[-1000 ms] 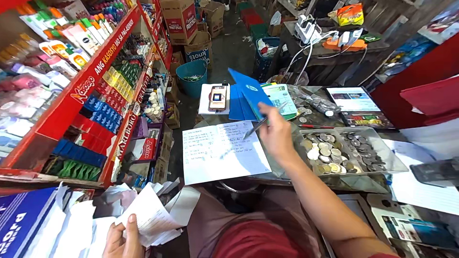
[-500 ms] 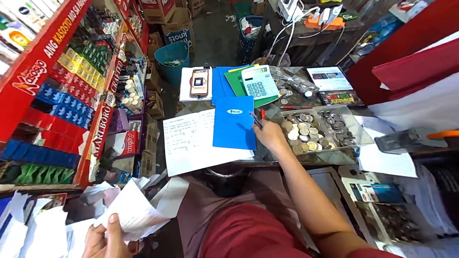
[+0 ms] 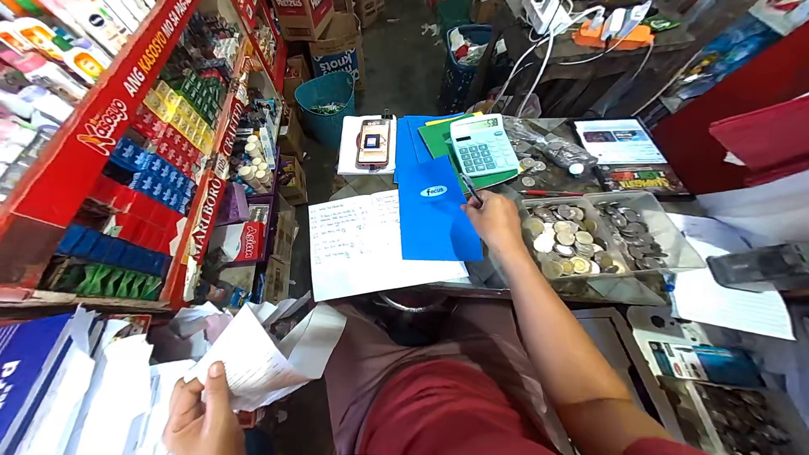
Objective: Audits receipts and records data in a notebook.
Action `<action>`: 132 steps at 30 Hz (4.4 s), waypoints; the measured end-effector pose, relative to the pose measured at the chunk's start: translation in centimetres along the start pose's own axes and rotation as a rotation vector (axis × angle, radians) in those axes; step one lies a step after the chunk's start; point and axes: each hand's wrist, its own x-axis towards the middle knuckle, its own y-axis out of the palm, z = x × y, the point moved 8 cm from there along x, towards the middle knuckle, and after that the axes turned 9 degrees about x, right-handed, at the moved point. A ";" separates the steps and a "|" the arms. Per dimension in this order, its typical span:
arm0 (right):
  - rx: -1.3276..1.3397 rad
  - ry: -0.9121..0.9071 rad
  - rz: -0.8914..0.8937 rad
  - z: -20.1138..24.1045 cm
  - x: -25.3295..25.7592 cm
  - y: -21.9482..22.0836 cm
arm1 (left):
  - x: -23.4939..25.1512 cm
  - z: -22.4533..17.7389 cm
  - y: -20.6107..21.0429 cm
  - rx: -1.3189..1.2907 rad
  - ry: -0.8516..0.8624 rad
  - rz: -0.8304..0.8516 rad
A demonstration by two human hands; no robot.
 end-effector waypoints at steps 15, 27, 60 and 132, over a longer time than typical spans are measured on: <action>0.065 -0.317 0.720 10.3 -10.6 9.9 | 0.0 -0.9 0.6 -0.020 0.020 0.006; -0.289 0.183 0.195 -3.2 -3.8 -1.5 | 0.0 -0.5 0.1 0.040 -0.016 -0.010; -0.382 0.199 0.129 -3.7 -5.9 -0.8 | -0.4 -0.3 0.3 0.041 -0.015 0.024; -0.014 0.056 -0.049 -4.2 -5.5 -3.6 | -1.3 -0.6 0.7 0.042 -0.041 0.012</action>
